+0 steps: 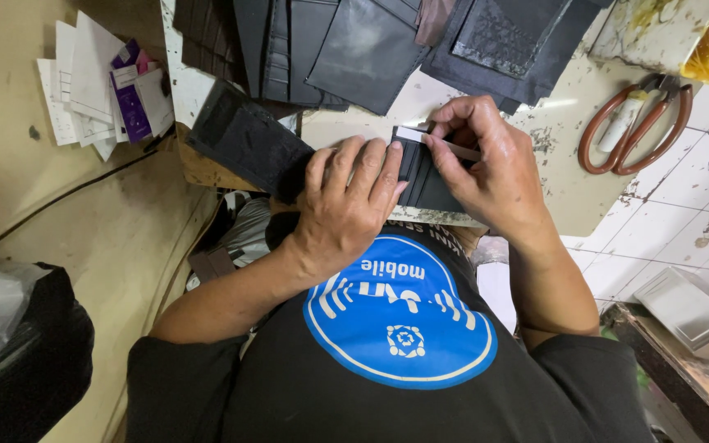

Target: Assembling leather wallet components by applying adhesive and joining pieces together

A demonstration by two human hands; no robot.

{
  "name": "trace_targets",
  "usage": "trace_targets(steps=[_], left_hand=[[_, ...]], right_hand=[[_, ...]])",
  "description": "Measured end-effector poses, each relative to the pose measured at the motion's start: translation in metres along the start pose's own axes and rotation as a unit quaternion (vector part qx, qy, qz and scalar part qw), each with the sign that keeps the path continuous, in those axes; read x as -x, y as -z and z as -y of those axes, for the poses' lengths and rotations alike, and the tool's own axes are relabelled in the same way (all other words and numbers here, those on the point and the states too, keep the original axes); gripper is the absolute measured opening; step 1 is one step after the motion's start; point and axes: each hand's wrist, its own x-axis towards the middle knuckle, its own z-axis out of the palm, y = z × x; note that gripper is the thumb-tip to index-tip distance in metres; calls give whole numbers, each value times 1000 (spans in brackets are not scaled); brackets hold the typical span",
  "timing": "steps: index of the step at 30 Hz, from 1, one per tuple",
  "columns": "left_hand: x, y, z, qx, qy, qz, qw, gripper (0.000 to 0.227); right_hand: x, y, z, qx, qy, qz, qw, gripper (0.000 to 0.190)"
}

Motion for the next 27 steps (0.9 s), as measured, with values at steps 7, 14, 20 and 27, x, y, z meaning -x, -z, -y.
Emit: trace_targets(steps=[7,14,20,27], left_hand=[[-3,6,-1,-34,-22,11,999,29],[-1,7,-4,-30,-20,35,999,35],[-2,8,-4,-22,-22,45,998,35],[-16,16,-17,21,25,62,998,47]], right_hand=[[-1,1,1,3,-2,4,1000,18],[-1,0,0,3,-10,7,1000,19],[1,3,-1,5,-10,3,1000,20],[31,60,-25,-17,-66,-33,997,26]])
